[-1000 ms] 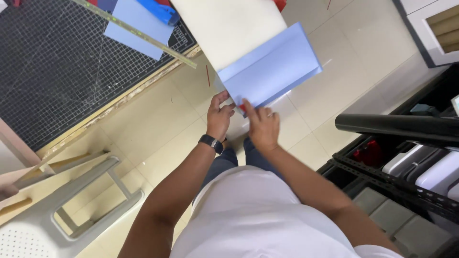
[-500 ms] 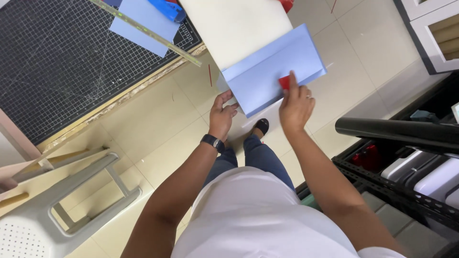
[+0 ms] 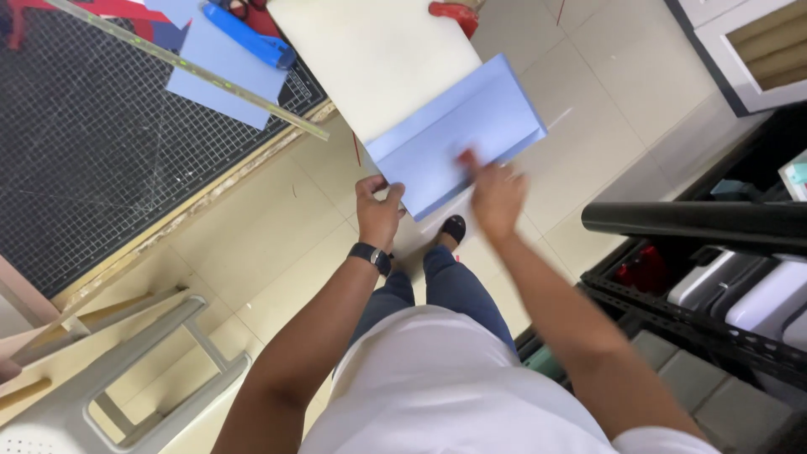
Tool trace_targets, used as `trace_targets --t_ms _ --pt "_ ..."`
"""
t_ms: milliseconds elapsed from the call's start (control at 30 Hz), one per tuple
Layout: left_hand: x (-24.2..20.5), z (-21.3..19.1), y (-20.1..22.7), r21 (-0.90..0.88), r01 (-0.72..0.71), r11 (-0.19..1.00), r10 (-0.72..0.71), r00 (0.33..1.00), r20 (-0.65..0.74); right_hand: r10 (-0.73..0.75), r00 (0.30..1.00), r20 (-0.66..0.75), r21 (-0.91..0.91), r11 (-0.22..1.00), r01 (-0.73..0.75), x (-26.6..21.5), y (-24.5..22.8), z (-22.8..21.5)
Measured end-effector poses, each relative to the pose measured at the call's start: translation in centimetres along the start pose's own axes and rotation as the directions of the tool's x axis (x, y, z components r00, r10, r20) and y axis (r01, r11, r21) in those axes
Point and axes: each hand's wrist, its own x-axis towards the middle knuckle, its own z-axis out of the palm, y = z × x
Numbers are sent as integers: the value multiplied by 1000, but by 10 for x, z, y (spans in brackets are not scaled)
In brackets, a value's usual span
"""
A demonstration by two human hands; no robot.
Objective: Wrapping a white box with blue adhesive paper using a squeegee and utility knife
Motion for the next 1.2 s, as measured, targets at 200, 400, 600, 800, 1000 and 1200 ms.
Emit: trace_targets --t_ms 200,400,600,800,1000,1200 --pt "-8 3 10 5 -4 1000 4 1000 -21 268 922 -279 117 963 -244 33 56 40" --pt "5 7 -4 -66 17 998 -19 999 -34 -170 970 -172 269 939 212 -22 -53 -35" --pt "-10 7 18 -116 93 989 -100 993 -56 301 937 -176 -82 944 -318 83 42 29" --pt "0 8 -1 -118 23 993 -27 999 -35 -242 945 -221 232 928 292 33 -86 -50" --pt "-12 5 10 -139 23 990 -22 1000 7 158 984 -82 -63 985 -163 90 17 4" --pt "-1 4 -4 -214 31 976 -28 999 17 -215 944 -249 148 955 256 45 -89 -26"
